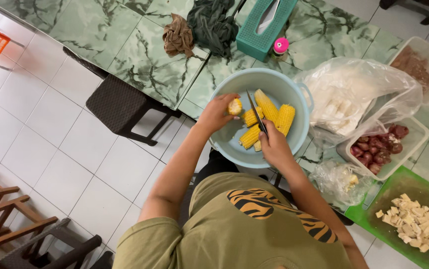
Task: The person cuts kernels from corn cobs into a plastic bowl using a knife. They rotate each cob by hand to remove kernels from all sides and set the stripped cobs aside within the bowl.
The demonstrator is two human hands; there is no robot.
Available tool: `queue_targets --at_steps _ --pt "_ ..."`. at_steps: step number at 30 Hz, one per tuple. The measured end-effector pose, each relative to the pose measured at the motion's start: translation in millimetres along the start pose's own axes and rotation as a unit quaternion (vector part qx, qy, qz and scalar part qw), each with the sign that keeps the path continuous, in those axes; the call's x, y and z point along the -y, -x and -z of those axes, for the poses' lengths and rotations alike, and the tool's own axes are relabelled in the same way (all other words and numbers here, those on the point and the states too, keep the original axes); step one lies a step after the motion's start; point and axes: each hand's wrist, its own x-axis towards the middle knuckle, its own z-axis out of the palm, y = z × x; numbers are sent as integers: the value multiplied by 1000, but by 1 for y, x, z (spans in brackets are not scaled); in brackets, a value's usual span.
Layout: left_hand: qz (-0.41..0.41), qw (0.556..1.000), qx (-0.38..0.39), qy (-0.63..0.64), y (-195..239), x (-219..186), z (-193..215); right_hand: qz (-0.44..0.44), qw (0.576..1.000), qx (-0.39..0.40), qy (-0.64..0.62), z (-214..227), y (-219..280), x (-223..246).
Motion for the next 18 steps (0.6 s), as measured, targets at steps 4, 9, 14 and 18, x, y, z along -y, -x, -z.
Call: queue_targets --at_steps 4,9,14,18 --pt "73 997 22 31 2 5 4 22 1000 -11 17 -14 -7 5" --pt "50 998 0 25 8 15 -1 38 999 -19 19 -25 -10 4" --pt "66 997 17 -34 4 21 -10 29 997 -20 64 -34 -6 15" --pt "126 987 56 -84 1 18 -18 18 995 -3 103 -39 3 24"
